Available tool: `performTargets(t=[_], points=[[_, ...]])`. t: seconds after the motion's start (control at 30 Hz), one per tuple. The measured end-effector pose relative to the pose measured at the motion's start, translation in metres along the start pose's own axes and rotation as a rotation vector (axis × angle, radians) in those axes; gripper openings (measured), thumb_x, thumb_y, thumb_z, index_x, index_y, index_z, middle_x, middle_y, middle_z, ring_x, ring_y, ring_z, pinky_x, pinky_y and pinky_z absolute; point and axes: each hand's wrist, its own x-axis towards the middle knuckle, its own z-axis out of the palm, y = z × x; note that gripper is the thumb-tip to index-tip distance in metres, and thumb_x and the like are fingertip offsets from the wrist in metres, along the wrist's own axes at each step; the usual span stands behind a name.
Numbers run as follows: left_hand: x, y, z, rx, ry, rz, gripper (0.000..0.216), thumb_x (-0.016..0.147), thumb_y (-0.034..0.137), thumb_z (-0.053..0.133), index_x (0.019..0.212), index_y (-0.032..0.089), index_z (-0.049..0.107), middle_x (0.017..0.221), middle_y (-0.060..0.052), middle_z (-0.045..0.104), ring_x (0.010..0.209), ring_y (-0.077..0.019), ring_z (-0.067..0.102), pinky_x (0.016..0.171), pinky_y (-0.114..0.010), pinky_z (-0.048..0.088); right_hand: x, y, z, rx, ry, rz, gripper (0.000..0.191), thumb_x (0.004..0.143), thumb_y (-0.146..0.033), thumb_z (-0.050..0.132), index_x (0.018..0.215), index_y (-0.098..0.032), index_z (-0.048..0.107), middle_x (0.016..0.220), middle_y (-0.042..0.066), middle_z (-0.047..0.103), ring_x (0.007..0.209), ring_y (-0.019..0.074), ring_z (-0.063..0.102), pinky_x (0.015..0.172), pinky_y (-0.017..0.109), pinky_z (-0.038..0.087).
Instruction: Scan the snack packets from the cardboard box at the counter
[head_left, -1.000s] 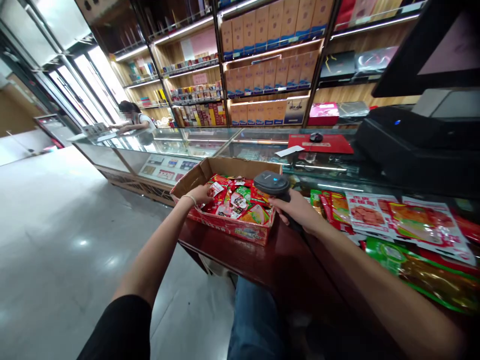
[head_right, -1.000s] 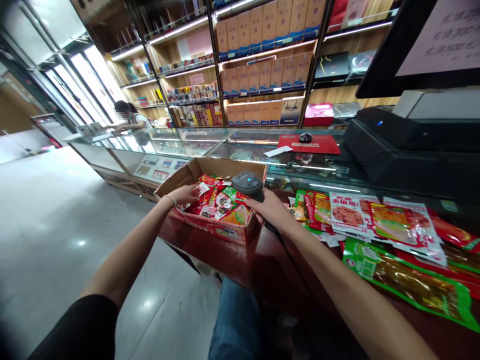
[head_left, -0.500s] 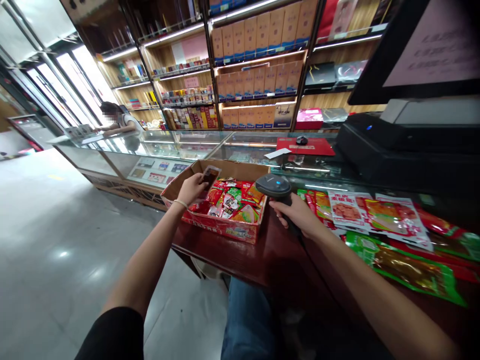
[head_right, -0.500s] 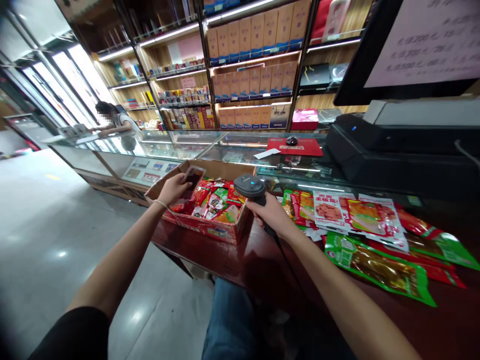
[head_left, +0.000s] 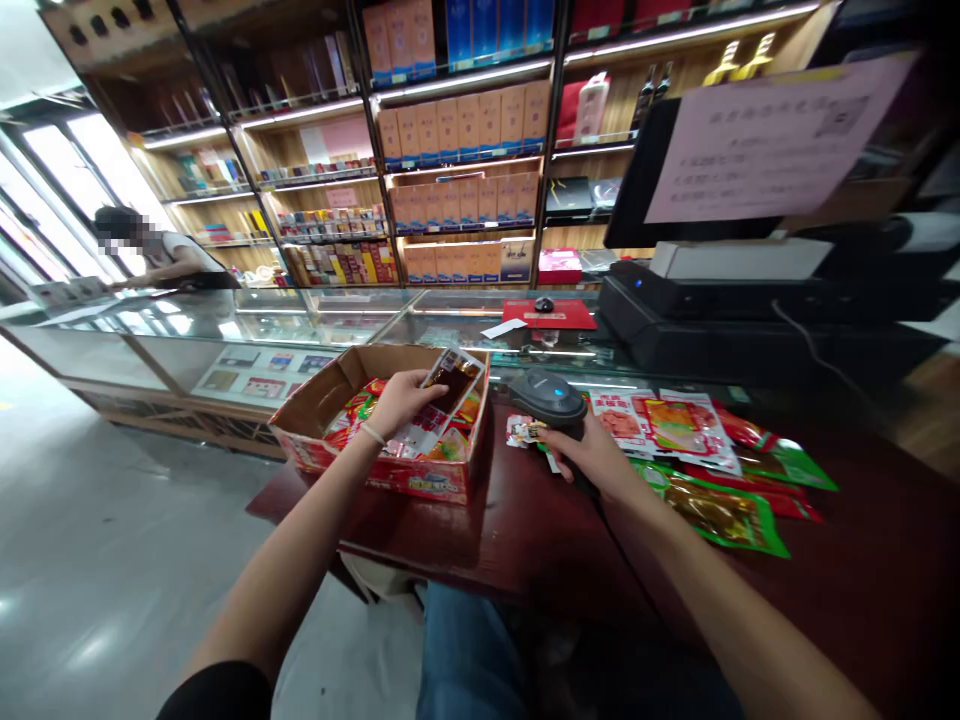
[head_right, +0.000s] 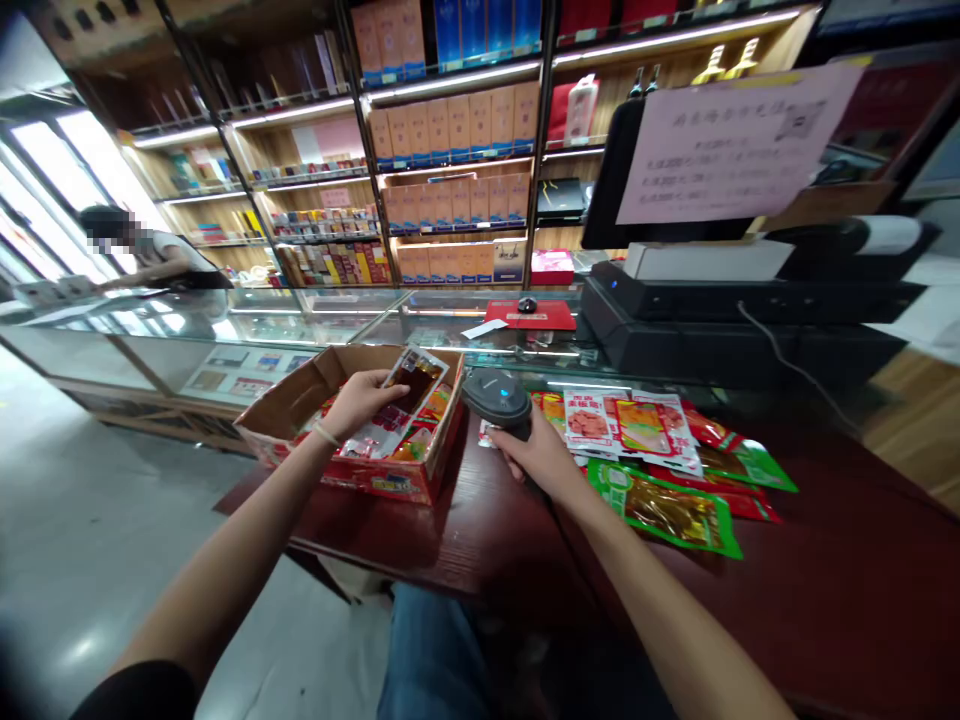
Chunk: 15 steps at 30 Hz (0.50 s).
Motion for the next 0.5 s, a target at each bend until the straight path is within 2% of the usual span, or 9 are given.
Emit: performTargets(t=[0.2, 0.37, 0.5], points=[[0.006, 0.045, 0.036, 0.393, -0.08, 0.168, 0.029, 0.08, 0.041, 0.057, 0.083, 0.018, 0.075, 0.069, 0.0, 0.068, 0.065, -0.0159, 0.059, 0.059, -0.023, 0.036, -0.02, -0.002, -0.024, -0.1, -0.045, -0.008, 0.029, 0.079, -0.042, 0.067, 0.092, -0.021, 0.052, 0.047, -0.009, 0.049, 0.035, 0.0106, 0.045, 0.039, 0.023, 0.034], [0.016, 0.069, 0.052, 0.614, -0.104, 0.257, 0.029, 0.081, 0.038, 0.056, 0.069, 0.017, 0.07, 0.062, -0.003, 0.065, 0.057, -0.0146, 0.053, 0.056, -0.025, 0.031, -0.031, 0.005, -0.042, -0.094, 0.0, 0.007, 0.029, 0.082, -0.042, 0.064, 0.096, -0.018, 0.056, 0.045, -0.008, 0.049, 0.035, 0.0106, 0.045, 0.04, 0.023, 0.034], [0.017, 0.087, 0.061, 0.566, -0.117, 0.283, 0.025, 0.082, 0.036, 0.056, 0.089, 0.022, 0.076, 0.073, -0.001, 0.071, 0.067, -0.0169, 0.06, 0.06, -0.024, 0.035, -0.041, 0.008, -0.058, -0.042, 0.062, 0.033, 0.028, 0.081, -0.043, 0.065, 0.092, -0.019, 0.056, 0.043, -0.008, 0.048, 0.035, 0.0109, 0.044, 0.039, 0.022, 0.034]])
